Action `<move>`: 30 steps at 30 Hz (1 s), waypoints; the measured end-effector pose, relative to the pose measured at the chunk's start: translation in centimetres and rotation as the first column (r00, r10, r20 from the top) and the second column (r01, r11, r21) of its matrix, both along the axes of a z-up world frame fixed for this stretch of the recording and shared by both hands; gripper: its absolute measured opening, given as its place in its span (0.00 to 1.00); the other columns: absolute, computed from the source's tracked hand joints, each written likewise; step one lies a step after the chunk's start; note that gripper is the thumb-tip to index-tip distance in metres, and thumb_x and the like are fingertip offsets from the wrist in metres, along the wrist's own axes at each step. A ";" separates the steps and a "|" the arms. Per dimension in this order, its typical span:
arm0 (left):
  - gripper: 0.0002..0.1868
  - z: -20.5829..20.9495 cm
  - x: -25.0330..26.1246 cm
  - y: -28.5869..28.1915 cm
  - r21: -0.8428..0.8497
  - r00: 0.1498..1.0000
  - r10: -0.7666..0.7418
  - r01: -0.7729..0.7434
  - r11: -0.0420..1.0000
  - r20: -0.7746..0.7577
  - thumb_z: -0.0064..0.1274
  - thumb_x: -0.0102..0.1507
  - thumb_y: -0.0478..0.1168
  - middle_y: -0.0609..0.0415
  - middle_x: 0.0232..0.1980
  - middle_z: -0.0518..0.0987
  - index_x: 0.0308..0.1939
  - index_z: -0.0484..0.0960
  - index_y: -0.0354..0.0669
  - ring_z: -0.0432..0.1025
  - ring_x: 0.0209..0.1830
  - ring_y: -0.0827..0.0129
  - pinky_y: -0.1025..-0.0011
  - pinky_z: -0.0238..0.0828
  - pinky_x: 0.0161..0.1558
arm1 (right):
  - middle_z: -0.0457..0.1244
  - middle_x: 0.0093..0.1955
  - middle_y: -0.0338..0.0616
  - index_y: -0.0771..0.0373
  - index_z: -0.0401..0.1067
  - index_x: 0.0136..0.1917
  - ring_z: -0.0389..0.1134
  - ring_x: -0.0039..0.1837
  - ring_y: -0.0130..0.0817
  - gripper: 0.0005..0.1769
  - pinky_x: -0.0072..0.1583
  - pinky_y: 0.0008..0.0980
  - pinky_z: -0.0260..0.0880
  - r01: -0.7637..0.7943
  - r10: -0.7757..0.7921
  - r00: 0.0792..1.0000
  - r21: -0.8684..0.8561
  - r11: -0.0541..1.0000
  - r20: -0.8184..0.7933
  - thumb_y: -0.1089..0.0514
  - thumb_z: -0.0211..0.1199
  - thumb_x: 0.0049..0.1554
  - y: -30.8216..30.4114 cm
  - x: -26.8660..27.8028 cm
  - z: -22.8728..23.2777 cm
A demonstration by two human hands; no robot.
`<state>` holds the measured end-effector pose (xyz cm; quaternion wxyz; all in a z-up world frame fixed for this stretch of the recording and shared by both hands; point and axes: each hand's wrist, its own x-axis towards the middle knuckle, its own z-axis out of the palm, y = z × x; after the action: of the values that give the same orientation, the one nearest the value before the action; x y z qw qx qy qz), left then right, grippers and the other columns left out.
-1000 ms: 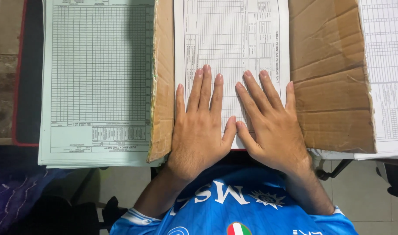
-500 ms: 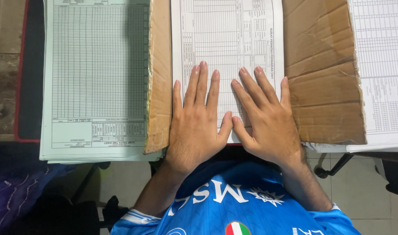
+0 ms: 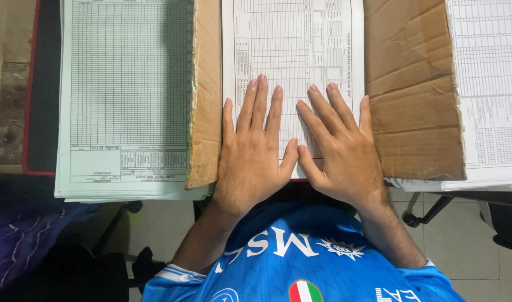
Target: Flipping through and smoothing down a stack of printed forms on a desk
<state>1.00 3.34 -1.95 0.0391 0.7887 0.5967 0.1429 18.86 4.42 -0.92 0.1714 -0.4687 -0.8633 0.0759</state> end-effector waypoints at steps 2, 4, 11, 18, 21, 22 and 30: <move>0.43 0.1 0.0 0.0 0.010 1.000 0.001 0.000 1.000 -0.015 0.45 0.67 0.57 0.40 0.84 0.50 0.81 0.55 0.40 0.46 0.85 0.54 0.45 0.42 0.80 | 0.52 0.83 0.52 0.61 0.62 0.78 0.47 0.85 0.52 0.36 0.75 0.78 0.43 0.001 -0.001 1.000 0.002 1.000 0.004 0.47 0.55 0.60 0.0 0.0 -0.1; 0.43 0.2 0.0 0.1 0.022 1.000 -0.004 0.005 1.000 -0.031 0.46 0.67 0.57 0.40 0.84 0.51 0.80 0.55 0.39 0.47 0.85 0.54 0.44 0.43 0.80 | 0.52 0.83 0.51 0.60 0.62 0.78 0.47 0.85 0.51 0.36 0.75 0.77 0.43 0.008 -0.008 1.000 0.005 1.000 0.007 0.47 0.55 0.60 0.1 0.0 0.0; 0.42 -0.1 0.0 0.0 0.019 1.000 -0.007 0.007 1.000 -0.011 0.45 0.67 0.56 0.39 0.84 0.50 0.80 0.55 0.39 0.46 0.85 0.53 0.44 0.42 0.80 | 0.52 0.83 0.50 0.59 0.61 0.79 0.46 0.85 0.50 0.36 0.75 0.76 0.43 0.009 -0.009 1.000 -0.007 1.000 0.006 0.46 0.54 0.60 0.0 0.1 0.0; 0.42 -0.1 0.0 -0.1 0.025 1.000 -0.003 0.003 1.000 -0.004 0.45 0.68 0.56 0.39 0.84 0.51 0.81 0.55 0.40 0.47 0.85 0.53 0.44 0.44 0.80 | 0.52 0.83 0.51 0.59 0.61 0.79 0.45 0.85 0.50 0.35 0.75 0.76 0.43 -0.001 0.001 1.000 0.001 1.000 0.008 0.47 0.53 0.61 -0.1 0.1 -0.1; 0.40 -0.1 0.0 -0.1 0.026 1.000 -0.011 0.011 1.000 0.013 0.46 0.68 0.56 0.38 0.83 0.52 0.80 0.58 0.40 0.48 0.85 0.51 0.45 0.43 0.80 | 0.51 0.83 0.52 0.60 0.60 0.80 0.46 0.85 0.50 0.35 0.76 0.77 0.43 -0.007 0.007 1.000 0.009 1.000 0.011 0.46 0.53 0.62 -0.1 0.2 -0.3; 0.40 -0.1 0.0 -0.2 0.022 1.000 -0.008 0.007 1.000 0.015 0.46 0.68 0.56 0.38 0.83 0.52 0.80 0.58 0.40 0.48 0.85 0.51 0.45 0.43 0.80 | 0.51 0.83 0.52 0.60 0.60 0.80 0.46 0.85 0.50 0.35 0.76 0.77 0.43 -0.010 0.010 1.000 0.005 1.000 0.012 0.46 0.53 0.62 -0.1 0.2 -0.4; 0.20 -0.1 -0.2 -0.7 0.263 0.982 -0.107 0.064 0.963 0.156 0.54 0.67 0.44 0.46 0.56 0.75 0.59 0.80 0.36 0.69 0.57 0.56 0.56 0.67 0.58 | 0.51 0.84 0.50 0.59 0.62 0.79 0.46 0.85 0.50 0.35 0.75 0.76 0.44 0.000 -0.001 1.000 0.015 1.000 0.025 0.47 0.53 0.62 -0.1 0.2 -0.5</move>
<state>0.82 2.61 -2.04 -0.0067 0.7973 0.5330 0.2833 19.05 4.29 -1.38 0.1643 -0.4684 -0.8657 0.0635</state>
